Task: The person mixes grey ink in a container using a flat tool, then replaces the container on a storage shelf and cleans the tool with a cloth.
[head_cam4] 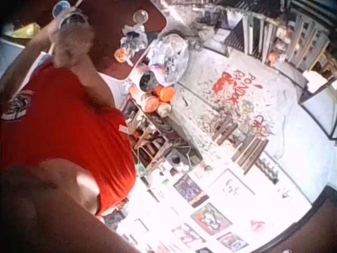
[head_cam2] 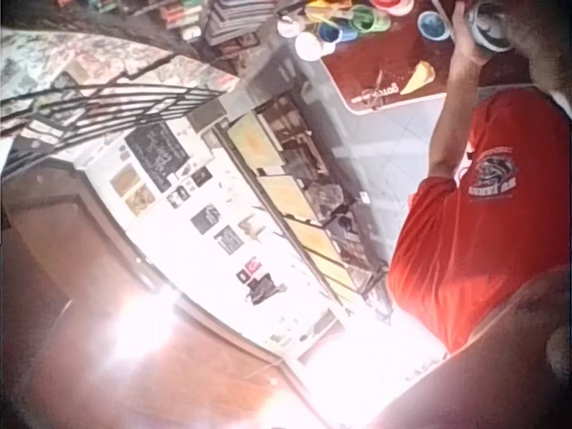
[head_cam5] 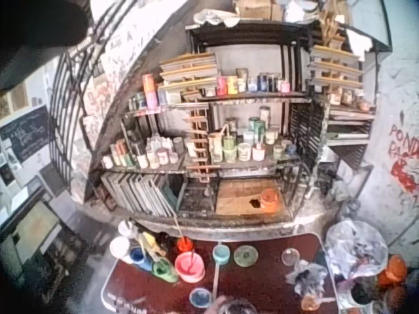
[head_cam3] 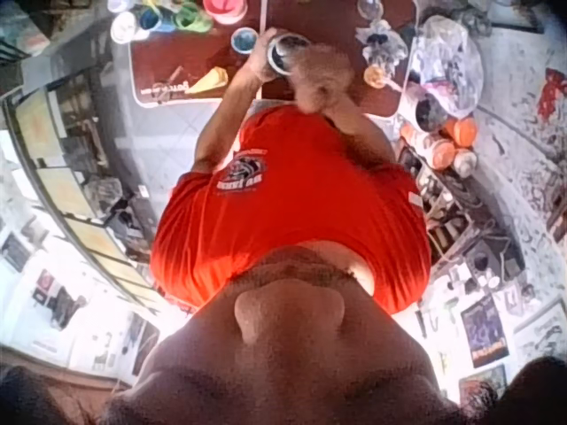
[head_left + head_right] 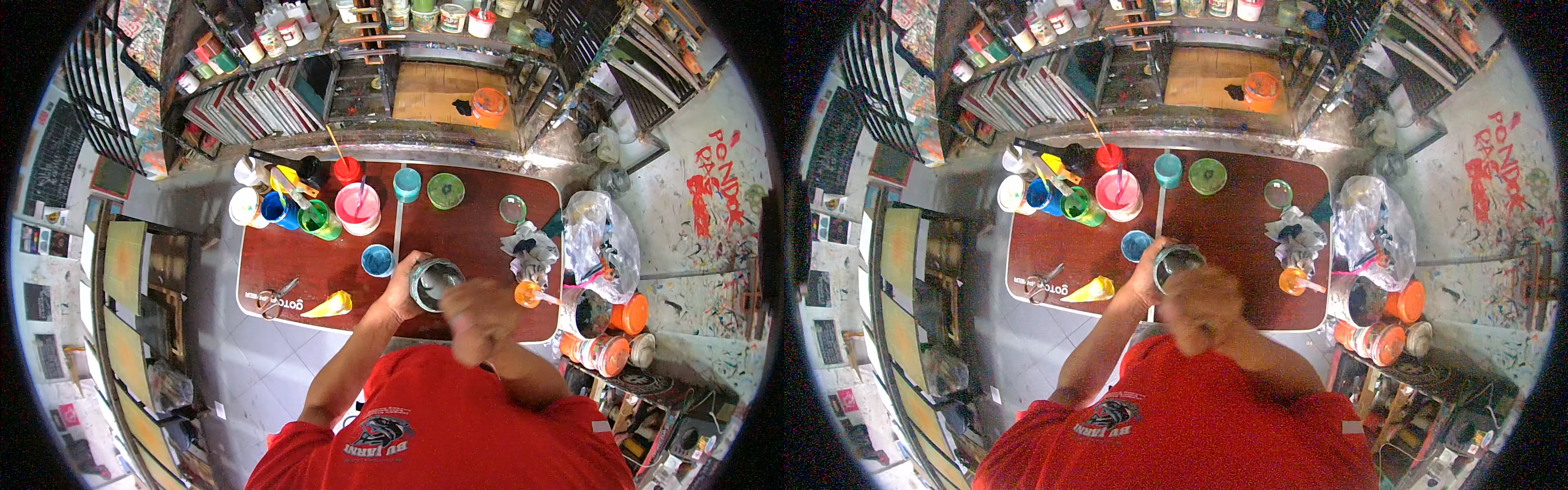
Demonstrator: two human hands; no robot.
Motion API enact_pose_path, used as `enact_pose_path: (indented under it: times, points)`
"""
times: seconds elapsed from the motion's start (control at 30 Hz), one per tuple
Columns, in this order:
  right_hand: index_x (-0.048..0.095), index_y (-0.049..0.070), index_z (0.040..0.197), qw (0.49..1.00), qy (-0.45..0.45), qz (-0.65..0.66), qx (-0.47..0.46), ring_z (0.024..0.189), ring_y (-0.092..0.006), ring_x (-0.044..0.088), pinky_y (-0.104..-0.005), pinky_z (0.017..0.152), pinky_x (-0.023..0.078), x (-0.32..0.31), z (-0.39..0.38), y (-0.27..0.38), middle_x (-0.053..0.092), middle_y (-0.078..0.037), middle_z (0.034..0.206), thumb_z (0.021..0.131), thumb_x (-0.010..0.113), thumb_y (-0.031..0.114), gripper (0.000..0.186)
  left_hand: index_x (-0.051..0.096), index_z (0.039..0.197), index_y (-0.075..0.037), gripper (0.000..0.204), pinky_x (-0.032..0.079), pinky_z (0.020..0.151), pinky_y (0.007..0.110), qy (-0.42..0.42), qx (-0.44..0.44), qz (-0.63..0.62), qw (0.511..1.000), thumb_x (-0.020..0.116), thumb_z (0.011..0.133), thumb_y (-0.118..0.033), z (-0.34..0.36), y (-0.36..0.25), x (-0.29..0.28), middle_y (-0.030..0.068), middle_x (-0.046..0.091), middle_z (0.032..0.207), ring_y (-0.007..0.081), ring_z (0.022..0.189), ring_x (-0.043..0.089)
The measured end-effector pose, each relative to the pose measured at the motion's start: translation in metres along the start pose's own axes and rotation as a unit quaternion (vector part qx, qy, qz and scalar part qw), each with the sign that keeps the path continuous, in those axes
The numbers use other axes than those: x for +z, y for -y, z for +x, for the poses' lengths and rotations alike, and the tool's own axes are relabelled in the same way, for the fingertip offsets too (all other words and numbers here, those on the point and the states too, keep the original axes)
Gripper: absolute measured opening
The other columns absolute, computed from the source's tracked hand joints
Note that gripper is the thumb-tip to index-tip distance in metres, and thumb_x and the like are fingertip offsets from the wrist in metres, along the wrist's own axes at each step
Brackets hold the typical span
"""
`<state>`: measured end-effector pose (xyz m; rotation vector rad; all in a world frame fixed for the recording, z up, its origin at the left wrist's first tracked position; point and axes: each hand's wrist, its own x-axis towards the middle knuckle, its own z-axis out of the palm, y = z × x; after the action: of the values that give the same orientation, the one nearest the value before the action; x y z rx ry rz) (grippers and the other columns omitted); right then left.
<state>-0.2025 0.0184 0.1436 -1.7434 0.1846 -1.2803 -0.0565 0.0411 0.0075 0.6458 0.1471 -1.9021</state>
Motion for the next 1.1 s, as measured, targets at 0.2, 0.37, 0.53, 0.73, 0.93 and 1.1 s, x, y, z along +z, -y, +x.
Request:
enact_pose_path:
  times: [0.2, 0.37, 0.53, 0.73, 0.93, 1.1]
  points:
    - [0.048, 0.005, 0.058, 0.985, 0.013, 0.152, 0.085, 0.045, -0.0224, 0.053, -0.0363, 0.047, 0.048, -0.021, 0.015, 0.025, 0.053, -0.008, 0.057, 0.08, 0.057, 0.008, 0.024, 0.063, 0.1, -0.008, 0.043, 0.051, 0.085, 0.046, -0.023, 0.034, -0.007, 0.999, 0.04, 0.09, -0.044, -0.018, -0.014, 0.01, 0.0105, 0.067, 0.096, 0.0277, 0.092, 0.064]
    - [0.044, 0.005, 0.059, 0.985, 0.065, 0.161, 0.003, 0.039, -0.0233, 0.042, -0.0366, 0.04, 0.037, -0.024, 0.049, 0.046, 0.043, -0.007, 0.054, 0.077, 0.057, 0.005, 0.023, 0.061, 0.111, -0.01, 0.048, 0.05, 0.086, 0.051, -0.005, 0.041, -0.015, 0.999, 0.038, 0.09, -0.047, -0.016, -0.012, 0.01, 0.0121, 0.065, 0.108, 0.0305, 0.1, 0.061]
    - [0.038, 0.005, 0.057, 0.98, 0.173, 0.049, -0.088, 0.041, -0.0221, 0.041, -0.0326, 0.038, 0.033, -0.018, 0.054, 0.036, 0.043, -0.006, 0.054, 0.076, 0.056, 0.005, 0.025, 0.06, 0.112, -0.001, 0.054, 0.048, 0.09, 0.049, 0.047, 0.05, -0.033, 0.997, 0.037, 0.09, -0.045, -0.016, -0.009, 0.026, 0.0172, 0.064, 0.109, 0.0326, 0.101, 0.061]
    - [0.047, 0.004, 0.058, 0.969, 0.176, -0.114, -0.127, 0.047, -0.0256, 0.054, -0.0344, 0.046, 0.042, 0.0, 0.038, 0.003, 0.05, -0.009, 0.058, 0.069, 0.061, 0.006, 0.018, 0.062, 0.103, 0.002, 0.046, 0.049, 0.09, 0.042, 0.006, 0.044, 0.01, 0.999, 0.043, 0.088, -0.038, -0.023, -0.009, 0.04, 0.0164, 0.067, 0.099, 0.0301, 0.093, 0.064]
    - [0.037, 0.007, 0.053, 0.988, -0.092, -0.034, 0.12, 0.039, -0.0179, 0.036, -0.0345, 0.043, 0.03, 0.006, 0.025, -0.011, 0.034, -0.006, 0.045, 0.089, 0.049, 0.016, 0.039, 0.062, 0.099, -0.005, 0.041, 0.051, 0.081, 0.04, -0.029, 0.112, 0.01, 0.993, 0.046, 0.086, -0.04, -0.007, -0.01, 0.012, 0.0112, 0.067, 0.092, 0.0258, 0.084, 0.063]
    - [0.033, 0.008, 0.05, 0.921, -0.187, 0.241, 0.241, 0.041, -0.0102, 0.031, -0.0297, 0.042, 0.024, -0.002, 0.028, 0.007, 0.032, 0.0, 0.046, 0.092, 0.051, 0.019, 0.048, 0.061, 0.109, -0.003, 0.046, 0.05, 0.086, 0.042, -0.014, 0.086, -0.009, 0.996, 0.045, 0.087, -0.041, -0.008, -0.011, 0.015, 0.0135, 0.067, 0.101, 0.0284, 0.091, 0.063]
